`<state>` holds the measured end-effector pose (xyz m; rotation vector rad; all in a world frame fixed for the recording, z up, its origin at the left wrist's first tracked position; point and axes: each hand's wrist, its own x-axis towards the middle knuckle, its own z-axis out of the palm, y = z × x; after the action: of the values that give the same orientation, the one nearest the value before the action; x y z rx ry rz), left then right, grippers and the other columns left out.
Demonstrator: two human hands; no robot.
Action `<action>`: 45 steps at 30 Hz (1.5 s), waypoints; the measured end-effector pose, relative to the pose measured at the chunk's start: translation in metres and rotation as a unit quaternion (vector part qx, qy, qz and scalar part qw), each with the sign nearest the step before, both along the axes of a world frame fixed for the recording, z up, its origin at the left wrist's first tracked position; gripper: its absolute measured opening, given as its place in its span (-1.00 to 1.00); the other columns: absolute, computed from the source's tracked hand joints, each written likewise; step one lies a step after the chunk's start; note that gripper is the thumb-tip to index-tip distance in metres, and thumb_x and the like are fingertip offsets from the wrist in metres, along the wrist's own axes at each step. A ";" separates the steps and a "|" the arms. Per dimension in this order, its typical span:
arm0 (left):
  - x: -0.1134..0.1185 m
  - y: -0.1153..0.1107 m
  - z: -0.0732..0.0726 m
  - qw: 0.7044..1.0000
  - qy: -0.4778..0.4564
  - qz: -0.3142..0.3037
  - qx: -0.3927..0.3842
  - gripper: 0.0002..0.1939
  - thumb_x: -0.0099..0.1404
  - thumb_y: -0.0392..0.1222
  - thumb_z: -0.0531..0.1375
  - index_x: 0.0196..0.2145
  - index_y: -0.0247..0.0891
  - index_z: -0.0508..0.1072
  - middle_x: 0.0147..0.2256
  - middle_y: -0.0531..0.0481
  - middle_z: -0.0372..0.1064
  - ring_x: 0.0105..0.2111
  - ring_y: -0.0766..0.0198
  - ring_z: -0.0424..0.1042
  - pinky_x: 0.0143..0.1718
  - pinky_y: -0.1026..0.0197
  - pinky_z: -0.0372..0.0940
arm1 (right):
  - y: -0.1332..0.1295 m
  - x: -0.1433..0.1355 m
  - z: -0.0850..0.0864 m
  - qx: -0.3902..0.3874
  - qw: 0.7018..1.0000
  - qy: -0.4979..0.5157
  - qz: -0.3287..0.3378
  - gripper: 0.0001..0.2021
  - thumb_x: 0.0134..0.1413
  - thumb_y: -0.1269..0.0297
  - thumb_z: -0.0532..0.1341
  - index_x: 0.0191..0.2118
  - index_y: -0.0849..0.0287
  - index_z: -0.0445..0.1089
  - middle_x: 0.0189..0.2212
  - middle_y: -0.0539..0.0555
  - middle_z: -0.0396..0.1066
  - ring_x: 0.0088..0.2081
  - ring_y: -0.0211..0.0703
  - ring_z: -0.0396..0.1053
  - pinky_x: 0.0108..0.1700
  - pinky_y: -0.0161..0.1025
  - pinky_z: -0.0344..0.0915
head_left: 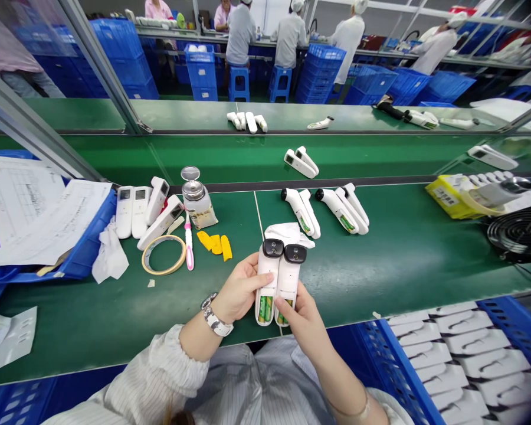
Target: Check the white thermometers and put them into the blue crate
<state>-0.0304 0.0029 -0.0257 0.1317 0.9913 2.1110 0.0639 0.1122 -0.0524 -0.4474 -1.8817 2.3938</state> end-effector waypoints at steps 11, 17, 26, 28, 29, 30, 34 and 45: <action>0.000 0.003 -0.002 1.000 -0.013 0.015 0.008 -0.63 0.11 -0.33 0.21 -0.09 -0.23 0.33 -0.20 -0.06 0.40 -0.21 0.24 0.38 -0.15 0.20 0.26 | -0.001 0.001 0.000 -0.035 0.999 0.006 -0.004 -0.69 0.08 0.20 0.18 -0.05 0.13 0.27 -0.16 0.09 0.42 -0.14 -0.03 0.35 -0.11 -0.12 0.28; 0.000 0.004 -0.003 0.997 -0.059 0.038 0.032 -0.54 0.21 -0.22 0.14 0.06 -0.08 0.14 -0.17 -0.05 0.39 -0.17 0.19 0.39 -0.15 0.12 0.27 | -0.005 0.005 -0.016 -0.029 0.992 0.026 -0.116 -0.72 0.07 0.19 0.18 -0.08 0.11 0.29 -0.21 0.08 0.42 -0.22 -0.04 0.36 -0.16 -0.12 0.29; -0.004 0.001 -0.006 0.988 -0.113 0.021 0.106 -0.58 0.31 -0.16 -0.01 0.12 -0.04 0.09 -0.03 -0.11 0.29 -0.08 0.10 0.33 -0.01 -0.09 0.18 | 0.002 0.002 -0.010 -0.140 0.980 0.031 -0.135 -0.71 0.17 0.11 -0.01 -0.17 0.09 0.38 -0.36 0.09 0.40 -0.35 -0.08 0.36 -0.32 -0.18 0.32; -0.004 0.001 -0.005 0.988 -0.111 0.010 0.107 -0.61 0.31 -0.17 -0.02 0.10 -0.09 0.13 -0.02 -0.13 0.28 -0.10 0.11 0.34 -0.01 -0.10 0.18 | 0.005 0.002 -0.009 -0.169 0.978 0.042 -0.118 -0.72 0.16 0.14 0.01 -0.18 0.09 0.40 -0.32 0.08 0.41 -0.32 -0.09 0.36 -0.27 -0.18 0.33; -0.004 0.001 -0.004 0.988 -0.111 0.007 0.107 -0.63 0.31 -0.17 -0.02 0.08 -0.13 0.16 -0.01 -0.14 0.28 -0.10 0.11 0.35 -0.01 -0.09 0.18 | 0.006 0.003 -0.009 -0.179 0.976 0.046 -0.113 -0.72 0.16 0.15 0.01 -0.19 0.10 0.40 -0.29 0.08 0.41 -0.31 -0.11 0.35 -0.25 -0.18 0.32; -0.004 0.001 -0.004 0.988 -0.113 0.004 0.105 -0.65 0.31 -0.16 -0.02 0.05 -0.17 0.19 -0.01 -0.16 0.27 -0.11 0.11 0.35 -0.02 -0.07 0.19 | 0.008 0.003 -0.010 -0.185 0.975 0.049 -0.110 -0.72 0.16 0.15 0.01 -0.19 0.11 0.41 -0.28 0.08 0.41 -0.31 -0.12 0.35 -0.22 -0.18 0.32; -0.004 0.001 -0.004 0.986 -0.140 -0.007 0.096 -0.69 0.29 -0.14 0.00 -0.03 -0.27 0.28 -0.02 -0.19 0.29 -0.14 0.12 0.37 -0.03 -0.04 0.21 | 0.011 0.004 -0.013 -0.189 0.975 0.049 -0.107 -0.69 0.13 0.13 0.01 -0.23 0.14 0.43 -0.26 0.10 0.40 -0.32 -0.11 0.35 -0.19 -0.14 0.32; -0.002 0.002 -0.008 0.995 -0.085 0.014 0.052 -0.60 0.20 -0.27 0.14 0.01 -0.14 0.24 -0.11 -0.07 0.35 -0.16 0.17 0.37 -0.10 0.06 0.25 | 0.012 0.005 -0.010 -0.194 0.976 0.044 -0.091 -0.75 0.03 0.14 0.18 -0.17 0.09 0.41 -0.26 0.09 0.44 -0.28 -0.09 0.39 -0.21 -0.16 0.34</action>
<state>-0.0323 0.0053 -0.0334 -0.0106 0.7876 2.1600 0.0687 0.1238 -0.0629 -0.5005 -1.2742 2.6028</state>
